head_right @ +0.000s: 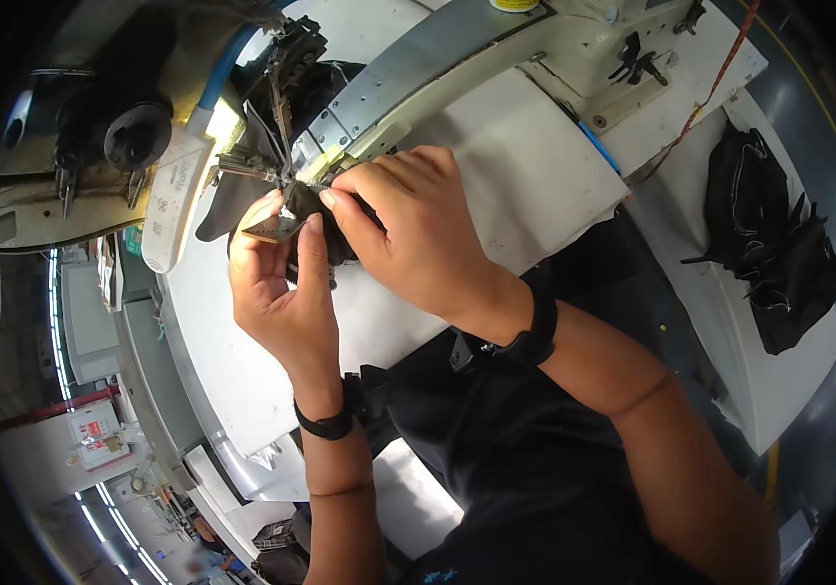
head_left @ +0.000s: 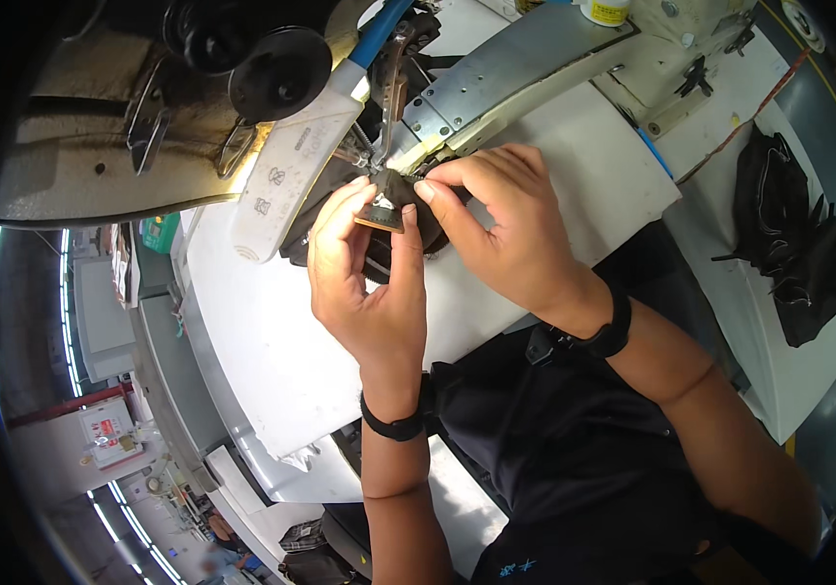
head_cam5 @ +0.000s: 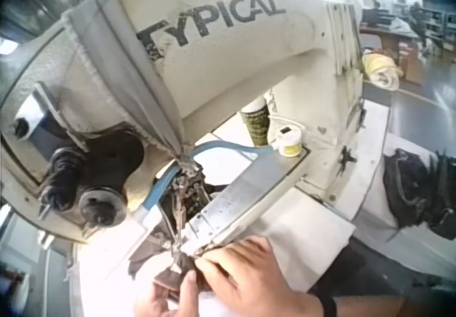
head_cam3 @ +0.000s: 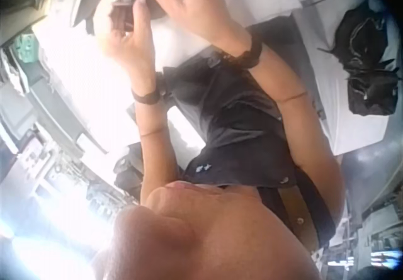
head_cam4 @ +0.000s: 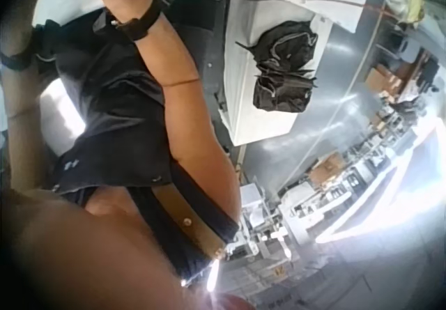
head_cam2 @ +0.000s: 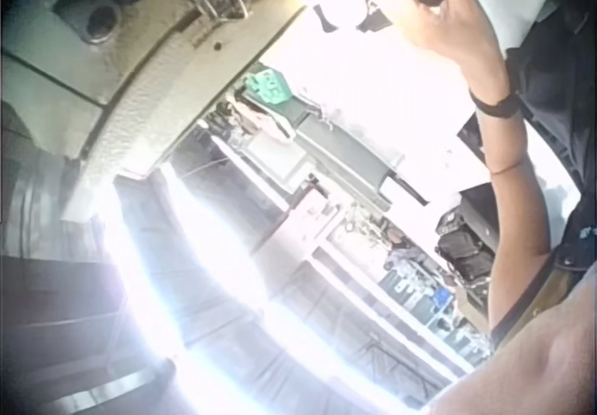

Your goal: The recorder is sewing a zipper into a leather bag using an industrial sewing machine.

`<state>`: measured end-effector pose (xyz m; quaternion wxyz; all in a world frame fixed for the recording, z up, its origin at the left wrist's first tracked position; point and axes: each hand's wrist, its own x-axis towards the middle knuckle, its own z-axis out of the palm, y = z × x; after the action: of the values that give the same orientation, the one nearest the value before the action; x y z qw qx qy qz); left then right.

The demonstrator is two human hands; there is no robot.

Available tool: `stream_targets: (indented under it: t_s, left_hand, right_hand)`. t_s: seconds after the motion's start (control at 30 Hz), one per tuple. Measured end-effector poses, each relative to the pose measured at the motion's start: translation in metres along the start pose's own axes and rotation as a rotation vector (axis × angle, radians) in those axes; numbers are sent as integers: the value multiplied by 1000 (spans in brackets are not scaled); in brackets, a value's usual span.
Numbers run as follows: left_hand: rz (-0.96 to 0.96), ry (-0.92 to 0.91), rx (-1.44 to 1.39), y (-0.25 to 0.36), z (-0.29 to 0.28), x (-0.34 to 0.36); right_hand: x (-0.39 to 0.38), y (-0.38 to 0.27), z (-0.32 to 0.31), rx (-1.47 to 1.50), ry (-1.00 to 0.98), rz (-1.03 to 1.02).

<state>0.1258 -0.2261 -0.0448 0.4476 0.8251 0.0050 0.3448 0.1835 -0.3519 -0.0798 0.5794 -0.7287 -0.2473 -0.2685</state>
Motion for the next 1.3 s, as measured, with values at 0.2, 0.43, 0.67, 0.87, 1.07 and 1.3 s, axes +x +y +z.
stream_targets:
  t_s: [0.2,0.43,0.67,0.87,1.07,1.3]
  left_hand:
    - [14,0,-119,-6,10,-1]
    - [214,137,31,-17,25,-9]
    - [270,148,162,-10,18,-1]
    - [374,227,206,-15,22,-3]
    - [340,253,164,-15,28,-7]
    - [311,245,115,-15,27,-5]
  right_hand:
    - [6,0,-8,-107,8,-64]
    - [28,2,-14,-356,27,-339]
    - [50,0,-28,-316,-158,-326]
    - [63,-3,-28,-232,-223,-260]
    - [76,17,-35,112,-469,-84]
    - [75,15,-31,109,-468,-97]
